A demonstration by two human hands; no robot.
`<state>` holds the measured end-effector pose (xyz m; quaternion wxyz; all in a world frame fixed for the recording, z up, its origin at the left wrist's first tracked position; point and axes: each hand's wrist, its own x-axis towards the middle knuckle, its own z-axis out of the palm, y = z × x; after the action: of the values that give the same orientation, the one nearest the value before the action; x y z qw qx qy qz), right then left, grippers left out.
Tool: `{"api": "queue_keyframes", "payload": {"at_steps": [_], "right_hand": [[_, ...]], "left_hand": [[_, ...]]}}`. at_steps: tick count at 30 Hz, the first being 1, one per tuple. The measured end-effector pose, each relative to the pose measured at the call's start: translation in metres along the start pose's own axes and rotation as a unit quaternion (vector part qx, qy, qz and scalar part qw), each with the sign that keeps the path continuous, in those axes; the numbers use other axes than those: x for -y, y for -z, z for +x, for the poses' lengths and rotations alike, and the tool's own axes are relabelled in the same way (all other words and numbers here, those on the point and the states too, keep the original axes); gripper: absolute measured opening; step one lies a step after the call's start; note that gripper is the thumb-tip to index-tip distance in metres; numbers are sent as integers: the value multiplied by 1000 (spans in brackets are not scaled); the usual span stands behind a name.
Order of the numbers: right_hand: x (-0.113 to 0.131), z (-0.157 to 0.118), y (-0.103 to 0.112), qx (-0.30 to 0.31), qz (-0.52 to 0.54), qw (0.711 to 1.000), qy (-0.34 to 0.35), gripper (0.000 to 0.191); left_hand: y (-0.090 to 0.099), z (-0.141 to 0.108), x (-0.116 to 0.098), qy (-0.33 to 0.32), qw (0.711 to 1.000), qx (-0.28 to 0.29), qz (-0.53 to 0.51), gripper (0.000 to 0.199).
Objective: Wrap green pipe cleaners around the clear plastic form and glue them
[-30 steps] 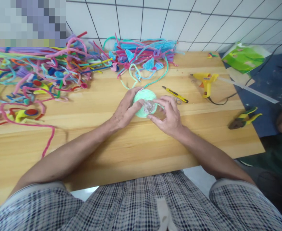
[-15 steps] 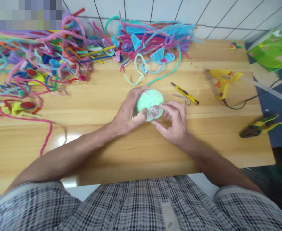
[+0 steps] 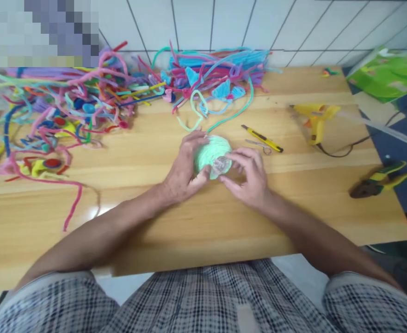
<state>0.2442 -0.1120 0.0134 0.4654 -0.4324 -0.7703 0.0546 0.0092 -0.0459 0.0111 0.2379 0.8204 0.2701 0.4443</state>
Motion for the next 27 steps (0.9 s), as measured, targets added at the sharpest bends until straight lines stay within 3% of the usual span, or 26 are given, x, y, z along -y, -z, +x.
{"api": "queue_keyframes", "payload": {"at_steps": [8, 14, 19, 27], "right_hand": [[-3, 1, -1, 19, 6, 1000, -6, 60], [-4, 2, 0, 12, 14, 1000, 4, 57], [-6, 0, 1, 31, 28, 999, -35, 57], [-6, 1, 0, 14, 40, 999, -1, 52]], "left_hand": [[8, 8, 7, -5, 1000, 14, 12, 56], [11, 9, 4, -51, 996, 65, 25, 36], [14, 9, 5, -82, 992, 36, 88, 34], [7, 8, 0, -78, 992, -2, 102, 30]]}}
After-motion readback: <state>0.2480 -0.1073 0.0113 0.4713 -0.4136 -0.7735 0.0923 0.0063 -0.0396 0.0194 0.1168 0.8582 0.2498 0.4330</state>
